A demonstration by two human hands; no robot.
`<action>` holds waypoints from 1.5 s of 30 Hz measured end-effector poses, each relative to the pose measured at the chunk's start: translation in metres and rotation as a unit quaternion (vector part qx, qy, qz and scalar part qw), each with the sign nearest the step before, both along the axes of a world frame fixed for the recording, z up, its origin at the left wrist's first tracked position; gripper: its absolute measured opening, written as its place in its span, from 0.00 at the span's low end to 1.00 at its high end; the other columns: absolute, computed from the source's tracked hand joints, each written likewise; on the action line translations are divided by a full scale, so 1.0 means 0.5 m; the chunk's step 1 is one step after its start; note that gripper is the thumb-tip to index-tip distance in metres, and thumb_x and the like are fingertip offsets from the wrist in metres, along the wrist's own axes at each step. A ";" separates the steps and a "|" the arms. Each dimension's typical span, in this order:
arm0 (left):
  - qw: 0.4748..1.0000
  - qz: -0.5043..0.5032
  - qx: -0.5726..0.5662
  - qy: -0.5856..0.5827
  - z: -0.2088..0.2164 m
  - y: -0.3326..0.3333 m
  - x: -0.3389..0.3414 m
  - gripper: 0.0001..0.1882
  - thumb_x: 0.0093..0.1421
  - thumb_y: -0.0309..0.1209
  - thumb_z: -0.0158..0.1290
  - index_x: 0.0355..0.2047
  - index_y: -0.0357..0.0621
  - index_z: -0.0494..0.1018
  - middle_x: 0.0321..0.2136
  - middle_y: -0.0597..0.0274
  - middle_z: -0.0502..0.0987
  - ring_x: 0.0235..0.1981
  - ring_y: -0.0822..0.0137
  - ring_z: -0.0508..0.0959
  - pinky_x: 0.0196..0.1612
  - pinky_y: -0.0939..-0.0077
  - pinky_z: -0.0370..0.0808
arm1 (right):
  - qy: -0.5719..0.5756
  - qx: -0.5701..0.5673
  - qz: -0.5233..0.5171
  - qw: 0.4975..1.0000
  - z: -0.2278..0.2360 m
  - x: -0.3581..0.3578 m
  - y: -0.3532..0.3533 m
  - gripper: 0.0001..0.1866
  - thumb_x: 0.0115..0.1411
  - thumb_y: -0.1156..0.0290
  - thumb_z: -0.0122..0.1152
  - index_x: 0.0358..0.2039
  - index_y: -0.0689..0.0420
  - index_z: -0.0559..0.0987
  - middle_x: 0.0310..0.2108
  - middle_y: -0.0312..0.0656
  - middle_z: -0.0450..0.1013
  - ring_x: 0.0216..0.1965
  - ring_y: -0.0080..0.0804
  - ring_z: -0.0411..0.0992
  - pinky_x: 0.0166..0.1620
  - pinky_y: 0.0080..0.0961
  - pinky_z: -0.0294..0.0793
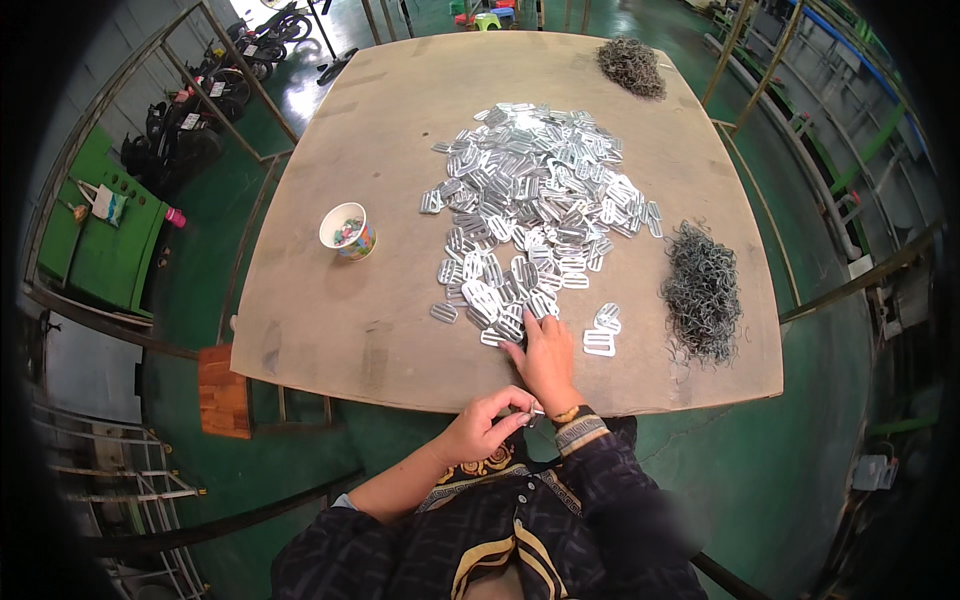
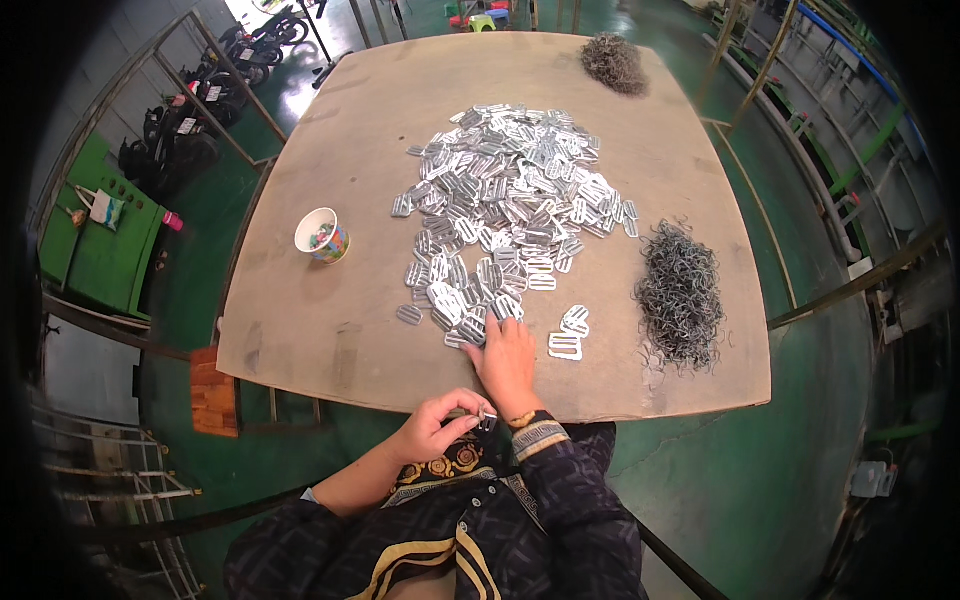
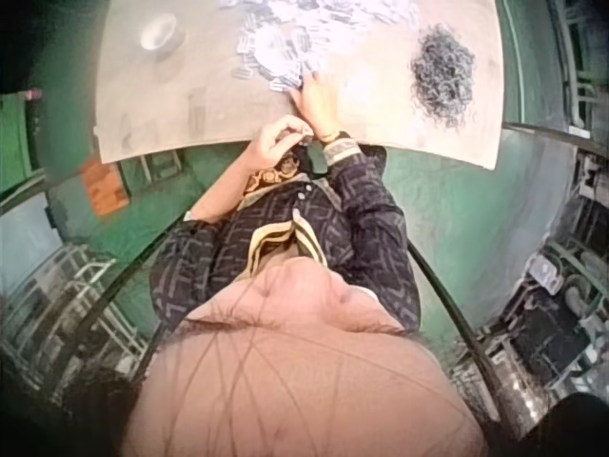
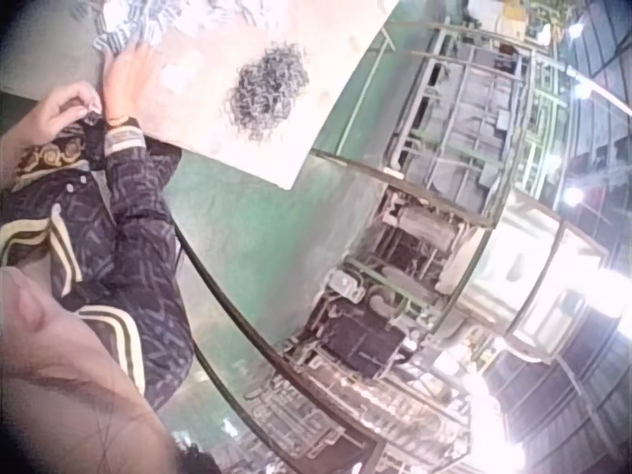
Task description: The person repeatedly picks up small metal clips and wire loops from a table, inserts the loops into the clips, and places the assembled units on a vertical rack. Other people at the table also handle the parts.
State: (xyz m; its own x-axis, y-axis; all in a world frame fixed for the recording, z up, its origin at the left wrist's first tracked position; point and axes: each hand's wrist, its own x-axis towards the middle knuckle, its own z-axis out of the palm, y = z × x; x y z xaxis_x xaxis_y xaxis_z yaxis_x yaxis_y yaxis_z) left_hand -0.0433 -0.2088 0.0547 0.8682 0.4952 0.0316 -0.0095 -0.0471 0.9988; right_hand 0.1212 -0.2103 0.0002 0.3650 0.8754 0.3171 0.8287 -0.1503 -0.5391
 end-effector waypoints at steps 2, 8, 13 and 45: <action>1.000 0.007 0.001 0.007 -0.004 0.002 -0.007 0.05 0.62 0.19 0.47 0.39 0.36 0.69 0.41 0.57 0.76 0.44 0.69 0.74 0.50 0.73 0.70 | -0.027 -0.020 -0.024 0.999 -0.022 -0.008 0.019 0.26 0.44 0.64 0.73 0.43 0.59 0.77 0.33 0.46 0.68 0.38 0.46 0.66 0.42 0.38 0.64; 0.999 0.054 0.009 0.001 -0.027 0.018 0.001 0.05 0.64 0.21 0.46 0.40 0.35 0.68 0.41 0.58 0.76 0.43 0.71 0.74 0.50 0.74 0.69 | 0.221 0.015 0.021 0.975 -0.008 0.036 0.011 0.15 0.47 0.75 0.67 0.36 0.58 0.74 0.30 0.39 0.71 0.35 0.35 0.69 0.37 0.34 0.68; 0.997 0.064 0.047 0.004 -0.005 0.031 0.037 0.05 0.64 0.22 0.47 0.39 0.35 0.69 0.38 0.59 0.76 0.40 0.71 0.74 0.47 0.75 0.70 | 0.601 0.030 0.062 0.796 0.088 0.092 -0.089 0.13 0.54 0.83 0.61 0.41 0.63 0.74 0.33 0.33 0.74 0.36 0.19 0.74 0.36 0.18 0.75; 0.986 -0.081 -0.136 -0.052 -0.053 -0.033 0.389 0.09 0.61 0.27 0.57 0.39 0.39 0.70 0.37 0.63 0.77 0.39 0.73 0.76 0.41 0.78 0.73 | 0.323 0.249 -0.239 0.881 0.158 0.225 -0.297 0.11 0.55 0.80 0.65 0.39 0.64 0.81 0.28 0.33 0.77 0.28 0.15 0.71 0.33 0.14 0.72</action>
